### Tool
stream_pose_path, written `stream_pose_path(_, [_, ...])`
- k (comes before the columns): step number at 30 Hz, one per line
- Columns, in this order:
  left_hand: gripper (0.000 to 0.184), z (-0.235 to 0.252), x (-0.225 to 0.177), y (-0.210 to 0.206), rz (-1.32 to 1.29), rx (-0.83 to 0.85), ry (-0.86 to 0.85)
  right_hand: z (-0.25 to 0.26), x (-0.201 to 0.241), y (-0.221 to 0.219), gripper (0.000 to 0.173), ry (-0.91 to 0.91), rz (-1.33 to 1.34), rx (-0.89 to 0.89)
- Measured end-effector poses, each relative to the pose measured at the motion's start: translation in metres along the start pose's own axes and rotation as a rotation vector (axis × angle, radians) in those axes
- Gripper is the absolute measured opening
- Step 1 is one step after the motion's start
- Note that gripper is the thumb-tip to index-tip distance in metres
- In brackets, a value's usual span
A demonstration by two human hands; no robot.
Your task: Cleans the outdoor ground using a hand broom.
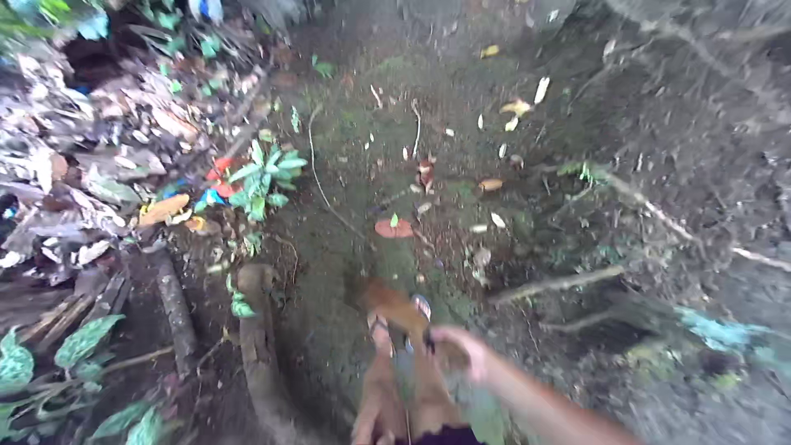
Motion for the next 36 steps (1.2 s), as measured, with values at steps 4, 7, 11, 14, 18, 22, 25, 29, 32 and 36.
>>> stream_pose_path(4, [0.056,0.01,0.023,-0.011,0.136,-0.031,0.041,0.075,0.116,0.05,0.034,0.142,-0.379,-0.297])
stream_pose_path(7, [0.056,0.015,0.029,-0.019,0.294,-0.026,0.051,0.097,0.088,0.06,0.092,0.312,-0.717,-0.381])
stream_pose_path(11, [0.051,0.024,0.034,-0.037,0.496,0.052,0.032,0.029,0.016,0.037,0.097,0.27,-0.54,-0.291])
stream_pose_path(14, [0.05,0.034,0.028,-0.05,0.605,0.09,0.037,-0.039,-0.029,0.008,0.06,0.024,-0.129,-0.102])
stream_pose_path(18, [0.051,0.039,0.036,-0.054,0.69,0.065,0.066,-0.007,0.006,0.011,0.023,-0.098,0.116,0.001])
stream_pose_path(22, [0.05,0.04,0.042,-0.056,0.707,0.036,0.098,0.069,0.08,0.054,0.025,0.05,-0.142,-0.193])
stream_pose_path(25, [0.049,0.04,0.05,-0.053,0.686,0.007,0.115,0.076,0.045,0.06,0.061,0.089,-0.521,-0.201])
stream_pose_path(29, [0.044,0.043,0.054,-0.053,0.603,-0.031,0.14,0.012,-0.038,0.027,0.063,0.041,-0.181,0.012])
stream_pose_path(32, [0.042,0.048,0.051,-0.057,0.596,-0.051,0.113,-0.023,-0.063,0.004,0.057,-0.044,0.186,0.232])
stream_pose_path(36, [0.045,0.047,0.046,-0.06,0.659,-0.011,0.159,-0.05,-0.032,0.023,0.03,-0.014,0.452,0.052])
Point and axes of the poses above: each hand's wrist, its own z-axis towards the middle knuckle, its own y-axis out of the back of the hand, x = y × z, the point moved 7 cm from there along z, towards the middle knuckle, and after that the axes turned 6 degrees about -z, right-handed, at the moved point
